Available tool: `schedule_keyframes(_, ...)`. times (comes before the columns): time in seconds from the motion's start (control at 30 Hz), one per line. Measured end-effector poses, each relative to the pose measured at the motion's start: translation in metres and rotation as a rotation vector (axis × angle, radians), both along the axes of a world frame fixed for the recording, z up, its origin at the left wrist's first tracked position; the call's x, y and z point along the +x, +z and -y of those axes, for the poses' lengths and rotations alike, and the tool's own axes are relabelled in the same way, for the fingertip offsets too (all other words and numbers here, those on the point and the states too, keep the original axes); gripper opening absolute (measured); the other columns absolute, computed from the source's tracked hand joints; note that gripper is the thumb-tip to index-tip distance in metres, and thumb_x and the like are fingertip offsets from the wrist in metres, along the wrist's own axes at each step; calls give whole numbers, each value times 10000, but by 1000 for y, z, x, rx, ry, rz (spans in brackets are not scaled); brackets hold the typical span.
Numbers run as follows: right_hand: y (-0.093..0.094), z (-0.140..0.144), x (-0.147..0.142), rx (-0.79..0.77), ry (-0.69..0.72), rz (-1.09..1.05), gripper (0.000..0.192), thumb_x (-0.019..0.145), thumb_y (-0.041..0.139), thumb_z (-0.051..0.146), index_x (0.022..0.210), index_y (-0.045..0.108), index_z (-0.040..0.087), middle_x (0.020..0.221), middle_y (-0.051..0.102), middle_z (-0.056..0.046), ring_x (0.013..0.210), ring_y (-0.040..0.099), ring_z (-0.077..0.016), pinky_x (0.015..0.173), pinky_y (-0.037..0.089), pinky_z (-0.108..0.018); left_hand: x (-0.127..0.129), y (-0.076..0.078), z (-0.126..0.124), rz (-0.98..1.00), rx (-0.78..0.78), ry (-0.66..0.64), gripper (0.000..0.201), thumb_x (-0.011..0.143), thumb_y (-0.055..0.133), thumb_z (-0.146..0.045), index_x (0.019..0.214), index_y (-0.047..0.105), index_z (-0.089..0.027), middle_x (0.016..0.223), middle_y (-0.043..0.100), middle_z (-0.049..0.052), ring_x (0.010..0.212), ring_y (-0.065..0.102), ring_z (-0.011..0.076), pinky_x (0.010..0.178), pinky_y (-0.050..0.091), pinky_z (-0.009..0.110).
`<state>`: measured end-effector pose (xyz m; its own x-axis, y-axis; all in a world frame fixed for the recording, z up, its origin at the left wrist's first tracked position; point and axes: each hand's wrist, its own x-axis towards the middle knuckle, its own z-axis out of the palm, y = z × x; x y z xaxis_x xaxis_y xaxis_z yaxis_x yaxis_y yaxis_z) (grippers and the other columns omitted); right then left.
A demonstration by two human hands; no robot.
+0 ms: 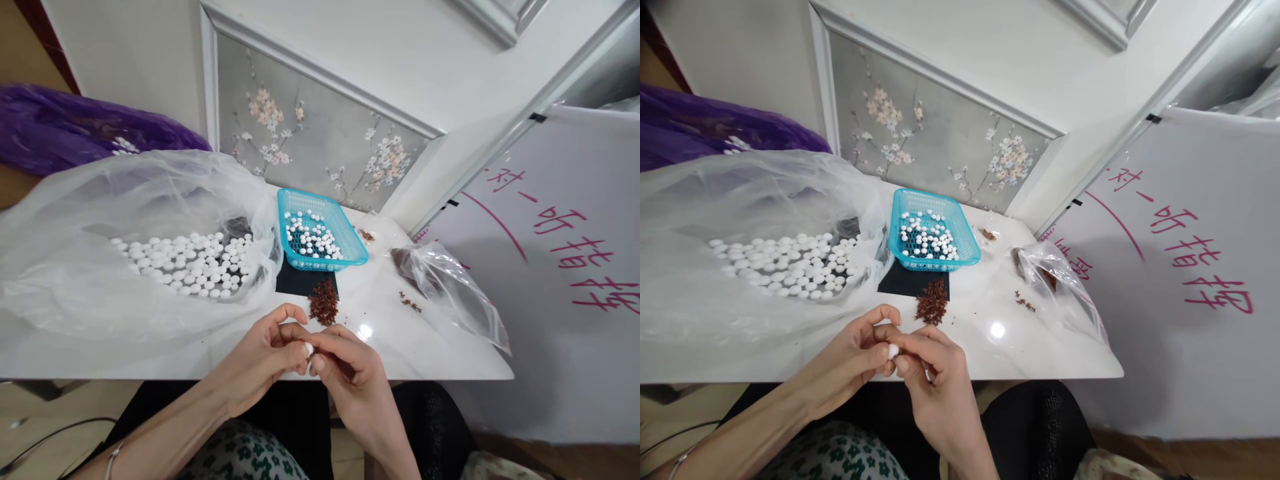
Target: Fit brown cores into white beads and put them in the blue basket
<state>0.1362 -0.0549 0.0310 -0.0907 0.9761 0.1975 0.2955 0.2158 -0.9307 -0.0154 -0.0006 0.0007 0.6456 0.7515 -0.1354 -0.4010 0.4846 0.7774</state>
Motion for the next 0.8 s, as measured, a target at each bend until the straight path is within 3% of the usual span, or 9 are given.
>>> schedule_keyframes(0.3,-2,2,2,-16,-8,-3,280,856,567,143,1074,710,247,805,614,-35,740,592,-153,662,487,-265,0,4,2,-56,42,3,252,750,694,-182,913,504,-214,710,588,-49,607,495,71,647,410,217)
schedule_keyframes(0.8,-6,2,-1,109,-79,75,263,841,526,96,998,705,210,802,612,-40,707,585,-150,605,471,-252,5,8,3,-91,117,57,164,722,730,-195,819,598,-186,661,595,-41,613,511,79,617,398,185)
